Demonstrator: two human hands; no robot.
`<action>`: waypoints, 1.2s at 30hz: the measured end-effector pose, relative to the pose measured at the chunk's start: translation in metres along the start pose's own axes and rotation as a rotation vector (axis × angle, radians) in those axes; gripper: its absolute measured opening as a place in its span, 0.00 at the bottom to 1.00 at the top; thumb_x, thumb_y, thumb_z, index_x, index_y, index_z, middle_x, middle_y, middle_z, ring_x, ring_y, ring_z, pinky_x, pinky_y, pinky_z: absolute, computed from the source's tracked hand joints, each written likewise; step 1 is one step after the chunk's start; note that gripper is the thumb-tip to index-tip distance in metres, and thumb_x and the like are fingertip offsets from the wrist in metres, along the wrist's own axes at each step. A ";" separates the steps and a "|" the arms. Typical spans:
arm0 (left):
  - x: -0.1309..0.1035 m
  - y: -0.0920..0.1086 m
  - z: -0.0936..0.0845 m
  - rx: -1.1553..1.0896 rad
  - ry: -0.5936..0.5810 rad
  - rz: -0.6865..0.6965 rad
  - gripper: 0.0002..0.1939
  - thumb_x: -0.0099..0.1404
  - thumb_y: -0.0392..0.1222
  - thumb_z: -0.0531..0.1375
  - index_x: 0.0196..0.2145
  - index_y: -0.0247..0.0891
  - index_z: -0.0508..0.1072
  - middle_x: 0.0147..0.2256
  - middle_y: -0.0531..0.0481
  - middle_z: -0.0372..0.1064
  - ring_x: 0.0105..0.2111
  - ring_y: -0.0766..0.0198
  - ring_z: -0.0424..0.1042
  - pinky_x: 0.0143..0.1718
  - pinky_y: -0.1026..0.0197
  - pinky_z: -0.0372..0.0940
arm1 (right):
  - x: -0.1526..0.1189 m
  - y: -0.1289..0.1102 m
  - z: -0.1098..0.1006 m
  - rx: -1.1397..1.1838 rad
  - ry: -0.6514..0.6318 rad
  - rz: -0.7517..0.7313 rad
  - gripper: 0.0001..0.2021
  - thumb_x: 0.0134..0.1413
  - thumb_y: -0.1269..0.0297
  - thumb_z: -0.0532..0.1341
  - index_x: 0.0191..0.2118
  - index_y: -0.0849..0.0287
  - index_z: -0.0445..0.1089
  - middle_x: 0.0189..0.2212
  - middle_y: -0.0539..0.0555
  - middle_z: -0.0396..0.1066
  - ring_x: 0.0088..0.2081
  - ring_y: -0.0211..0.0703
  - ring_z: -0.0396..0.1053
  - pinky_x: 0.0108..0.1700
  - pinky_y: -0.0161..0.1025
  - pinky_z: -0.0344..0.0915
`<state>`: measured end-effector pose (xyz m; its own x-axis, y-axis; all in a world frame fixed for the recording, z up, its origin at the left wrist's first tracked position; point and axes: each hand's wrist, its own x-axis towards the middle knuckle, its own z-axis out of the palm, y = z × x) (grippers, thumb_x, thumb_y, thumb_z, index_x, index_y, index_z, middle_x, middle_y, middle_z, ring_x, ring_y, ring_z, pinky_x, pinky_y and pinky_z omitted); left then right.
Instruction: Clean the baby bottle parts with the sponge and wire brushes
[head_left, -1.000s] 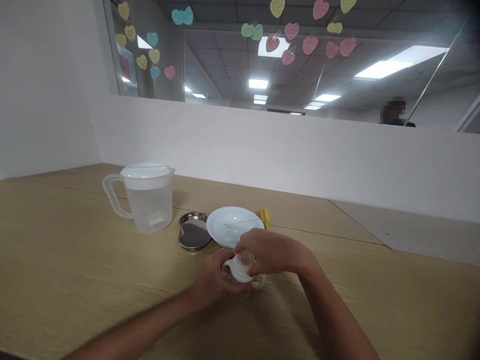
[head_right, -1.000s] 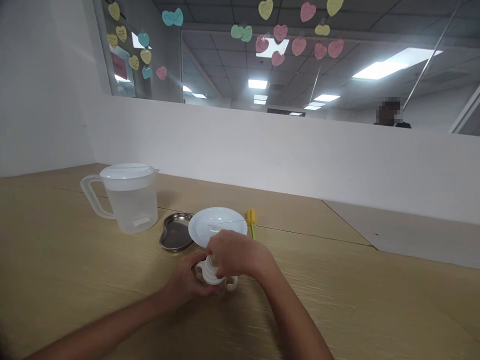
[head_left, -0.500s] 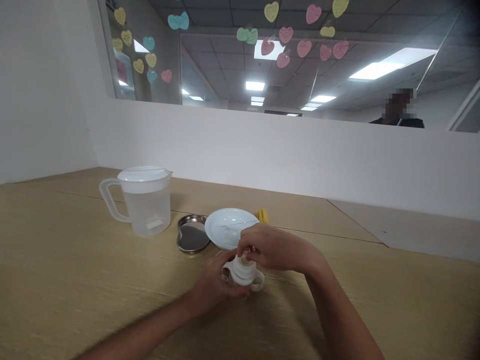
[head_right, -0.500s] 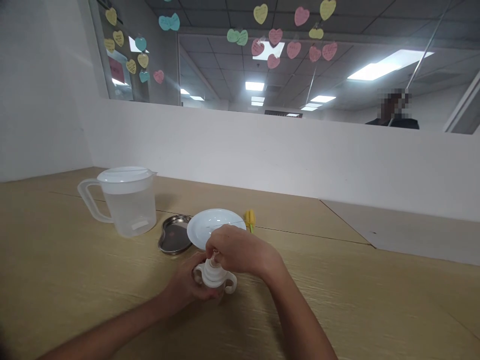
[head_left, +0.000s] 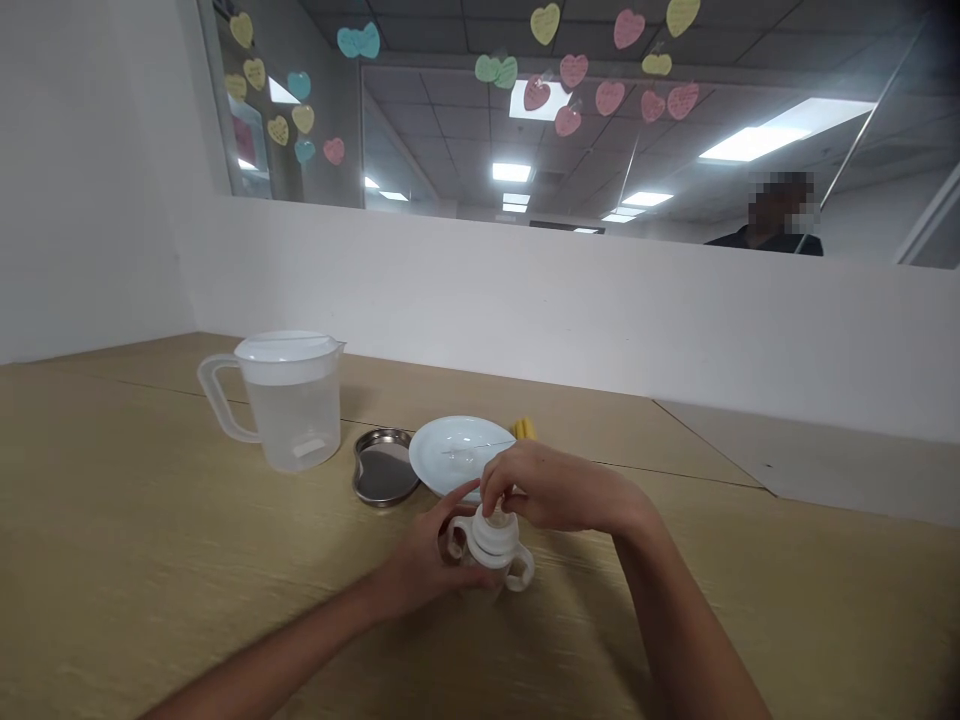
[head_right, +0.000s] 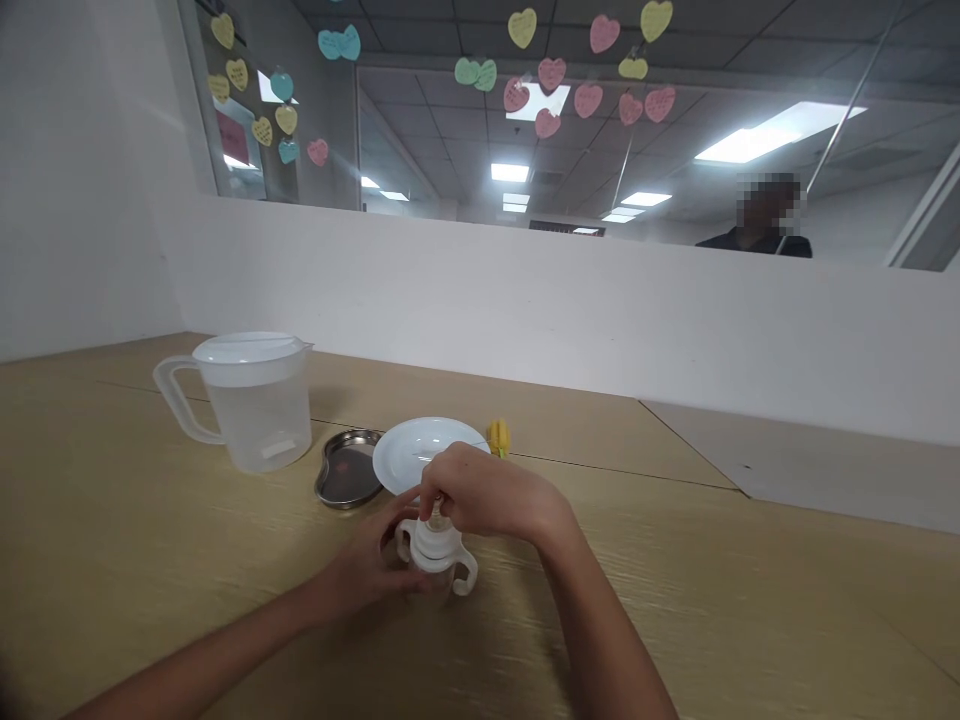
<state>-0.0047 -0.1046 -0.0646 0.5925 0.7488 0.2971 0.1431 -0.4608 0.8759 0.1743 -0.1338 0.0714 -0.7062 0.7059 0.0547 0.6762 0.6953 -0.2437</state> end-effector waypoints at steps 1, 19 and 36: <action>0.000 0.000 0.000 -0.006 -0.002 0.007 0.47 0.47 0.47 0.68 0.60 0.44 0.50 0.48 0.45 0.67 0.44 0.56 0.67 0.45 0.56 0.62 | 0.000 0.000 0.000 0.002 -0.002 -0.003 0.19 0.41 0.84 0.53 0.34 0.61 0.76 0.34 0.54 0.75 0.37 0.40 0.70 0.39 0.34 0.62; 0.002 -0.004 -0.007 -0.231 -0.146 0.016 0.52 0.46 0.42 0.70 0.62 0.47 0.45 0.53 0.43 0.60 0.53 0.52 0.60 0.53 0.47 0.57 | -0.019 -0.001 -0.026 0.170 0.179 0.060 0.10 0.52 0.72 0.56 0.36 0.58 0.74 0.31 0.50 0.74 0.31 0.37 0.68 0.32 0.32 0.61; 0.059 0.072 -0.029 0.386 0.318 0.278 0.14 0.64 0.49 0.54 0.34 0.41 0.77 0.36 0.48 0.66 0.42 0.59 0.63 0.47 0.58 0.57 | -0.031 0.025 -0.037 0.488 1.071 0.237 0.11 0.44 0.58 0.64 0.32 0.59 0.75 0.31 0.54 0.74 0.33 0.42 0.70 0.38 0.41 0.67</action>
<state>0.0178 -0.0802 0.0267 0.3904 0.6535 0.6485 0.3308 -0.7569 0.5636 0.2207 -0.1330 0.0997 0.1150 0.7242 0.6799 0.4514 0.5716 -0.6852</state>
